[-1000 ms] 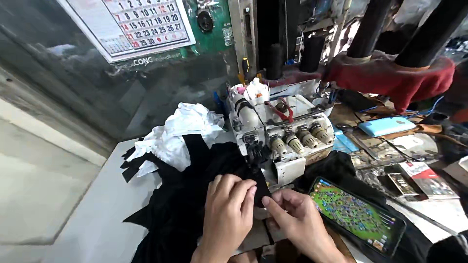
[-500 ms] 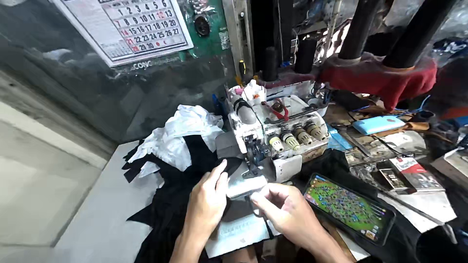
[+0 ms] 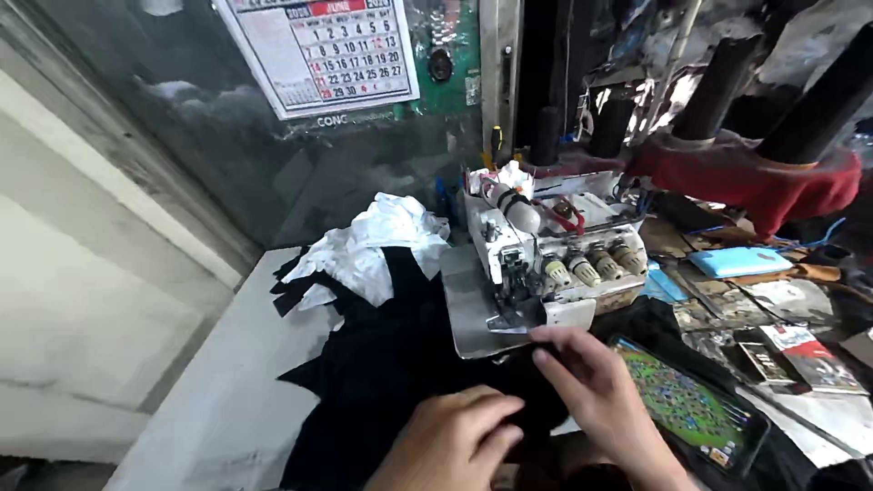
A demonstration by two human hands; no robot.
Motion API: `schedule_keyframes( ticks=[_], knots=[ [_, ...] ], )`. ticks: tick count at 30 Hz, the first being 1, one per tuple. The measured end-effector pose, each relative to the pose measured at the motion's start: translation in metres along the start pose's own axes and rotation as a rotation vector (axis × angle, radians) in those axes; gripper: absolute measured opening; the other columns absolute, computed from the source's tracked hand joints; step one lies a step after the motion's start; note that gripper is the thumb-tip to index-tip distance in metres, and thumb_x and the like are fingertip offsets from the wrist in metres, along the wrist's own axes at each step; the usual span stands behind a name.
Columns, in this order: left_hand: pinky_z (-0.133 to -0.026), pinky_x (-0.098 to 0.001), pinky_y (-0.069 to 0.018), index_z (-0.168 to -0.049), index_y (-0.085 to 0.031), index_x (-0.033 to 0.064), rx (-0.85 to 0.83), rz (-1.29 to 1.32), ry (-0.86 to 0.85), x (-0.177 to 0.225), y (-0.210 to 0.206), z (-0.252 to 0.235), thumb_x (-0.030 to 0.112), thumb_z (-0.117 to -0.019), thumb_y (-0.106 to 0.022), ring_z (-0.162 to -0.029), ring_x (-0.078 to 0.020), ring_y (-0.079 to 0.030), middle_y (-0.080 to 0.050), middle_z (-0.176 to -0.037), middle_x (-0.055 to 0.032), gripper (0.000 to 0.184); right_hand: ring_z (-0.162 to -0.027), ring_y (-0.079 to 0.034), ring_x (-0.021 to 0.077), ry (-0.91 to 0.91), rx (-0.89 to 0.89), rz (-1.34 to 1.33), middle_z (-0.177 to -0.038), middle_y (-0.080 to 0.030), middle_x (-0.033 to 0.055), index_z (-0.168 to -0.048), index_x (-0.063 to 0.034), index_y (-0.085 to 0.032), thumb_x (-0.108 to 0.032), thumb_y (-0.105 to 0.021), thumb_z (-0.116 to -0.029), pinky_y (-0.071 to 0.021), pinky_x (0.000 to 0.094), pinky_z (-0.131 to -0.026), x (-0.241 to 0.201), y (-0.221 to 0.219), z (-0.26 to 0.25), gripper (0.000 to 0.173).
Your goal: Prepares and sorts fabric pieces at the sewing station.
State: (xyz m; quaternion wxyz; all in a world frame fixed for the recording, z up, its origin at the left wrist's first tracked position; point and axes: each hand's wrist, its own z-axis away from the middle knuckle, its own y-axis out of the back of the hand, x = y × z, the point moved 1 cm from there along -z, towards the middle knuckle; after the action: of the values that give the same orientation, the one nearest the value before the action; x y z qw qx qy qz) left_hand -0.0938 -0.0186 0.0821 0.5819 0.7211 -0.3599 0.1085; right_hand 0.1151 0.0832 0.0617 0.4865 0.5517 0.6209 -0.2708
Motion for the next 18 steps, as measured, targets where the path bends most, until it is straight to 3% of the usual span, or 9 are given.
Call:
schedule_keyframes(
  ticks=[2, 3, 6, 8, 10, 12, 13, 16, 18],
  knots=[
    [-0.071, -0.0252, -0.0625, -0.118, -0.075, 0.0209, 0.119, 0.081, 0.008, -0.011, 0.019, 0.009, 0.015, -0.1028, -0.056, -0.084, -0.0028, -0.069, -0.071, -0.119, 0.0069, 0.025, -0.084, -0.071, 0.0188, 0.006, -0.093, -0.127, -0.103, -0.072, 0.0048, -0.121, -0.0084, -0.07, -0.014, -0.072, -0.0951, -0.0636, 0.0353, -0.07, -0.004, 0.0, 0.022, 0.027],
    [-0.07, -0.0257, -0.0609, -0.119, -0.075, 0.022, 0.123, 0.061, -0.003, -0.015, 0.019, 0.009, 0.009, -0.0998, -0.052, -0.085, -0.0031, -0.068, -0.07, -0.123, 0.0075, 0.032, -0.084, -0.071, 0.0201, 0.002, -0.137, -0.192, -0.103, -0.073, 0.0072, -0.12, -0.0057, -0.07, -0.011, -0.074, -0.0932, -0.0642, 0.0362, -0.071, -0.011, 0.001, 0.03, 0.028],
    [-0.083, -0.0457, -0.0619, -0.123, -0.07, 0.0311, -0.176, -0.242, 0.024, -0.035, 0.013, -0.001, 0.011, -0.0939, -0.058, -0.11, -0.0129, -0.07, -0.067, -0.133, 0.0092, 0.037, -0.082, -0.069, 0.0168, 0.082, -0.32, -0.263, -0.103, -0.071, 0.0088, -0.119, -0.0011, -0.07, -0.008, -0.074, -0.0929, -0.0618, 0.0339, -0.072, -0.059, 0.011, 0.041, 0.027],
    [-0.077, -0.0538, -0.0605, -0.114, -0.073, 0.0261, -0.195, -0.407, 0.017, -0.051, 0.031, -0.011, 0.014, -0.0925, -0.063, -0.102, -0.0224, -0.071, -0.071, -0.117, 0.0007, 0.027, -0.078, -0.069, 0.0128, 0.149, -0.311, -0.185, -0.1, -0.073, 0.0062, -0.114, -0.0039, -0.073, -0.009, -0.076, -0.0899, -0.0615, 0.0304, -0.068, -0.099, 0.028, 0.044, 0.025],
    [-0.078, -0.045, -0.0615, -0.111, -0.075, 0.0252, -0.011, -0.385, 0.019, -0.046, 0.076, -0.012, 0.019, -0.0987, -0.06, -0.094, -0.0151, -0.071, -0.072, -0.107, 0.0038, 0.02, -0.079, -0.068, 0.0132, 0.233, -0.315, -0.131, -0.103, -0.071, 0.0064, -0.121, -0.0051, -0.07, -0.011, -0.079, -0.0894, -0.0611, 0.0302, -0.068, -0.108, 0.06, 0.048, 0.034],
    [-0.065, -0.0313, -0.0598, -0.109, -0.074, 0.0268, 0.245, -0.228, -0.022, -0.029, 0.114, -0.008, 0.026, -0.0984, -0.061, -0.079, -0.005, -0.066, -0.068, -0.099, 0.0102, 0.016, -0.077, -0.067, 0.0149, 0.22, -0.251, 0.075, -0.103, -0.072, 0.0082, -0.131, -0.0053, -0.067, -0.013, -0.079, -0.0901, -0.0607, 0.0329, -0.066, -0.103, 0.092, 0.055, 0.043],
    [-0.064, -0.0298, -0.0605, -0.108, -0.072, 0.0269, 0.31, -0.187, -0.033, -0.022, 0.123, -0.005, 0.03, -0.0973, -0.064, -0.077, -0.0036, -0.066, -0.069, -0.098, 0.0115, 0.014, -0.076, -0.067, 0.0151, 0.186, -0.195, 0.207, -0.101, -0.072, 0.0076, -0.132, -0.0069, -0.068, -0.015, -0.078, -0.0912, -0.0608, 0.0336, -0.066, -0.098, 0.106, 0.058, 0.043],
    [-0.08, -0.0402, -0.0602, -0.104, -0.074, 0.0256, 0.048, -0.343, 0.052, -0.044, 0.116, 0.006, 0.041, -0.0987, -0.065, -0.09, -0.0092, -0.068, -0.07, -0.097, 0.0078, 0.018, -0.083, -0.072, 0.0154, 0.156, -0.037, 0.43, -0.102, -0.074, 0.0079, -0.116, -0.0046, -0.074, -0.016, -0.074, -0.0939, -0.0639, 0.036, -0.074, -0.093, 0.147, 0.063, 0.025],
    [-0.082, -0.0501, -0.0585, -0.102, -0.077, 0.018, -0.042, -0.401, 0.171, -0.064, 0.124, 0.014, 0.03, -0.1, -0.064, -0.091, -0.0199, -0.069, -0.071, -0.096, -0.0019, 0.018, -0.084, -0.07, 0.0134, 0.218, -0.007, 0.44, -0.1, -0.072, 0.0093, -0.109, 0.0025, -0.07, -0.011, -0.07, -0.0958, -0.062, 0.0341, -0.076, -0.103, 0.167, 0.065, 0.019]
  ],
)
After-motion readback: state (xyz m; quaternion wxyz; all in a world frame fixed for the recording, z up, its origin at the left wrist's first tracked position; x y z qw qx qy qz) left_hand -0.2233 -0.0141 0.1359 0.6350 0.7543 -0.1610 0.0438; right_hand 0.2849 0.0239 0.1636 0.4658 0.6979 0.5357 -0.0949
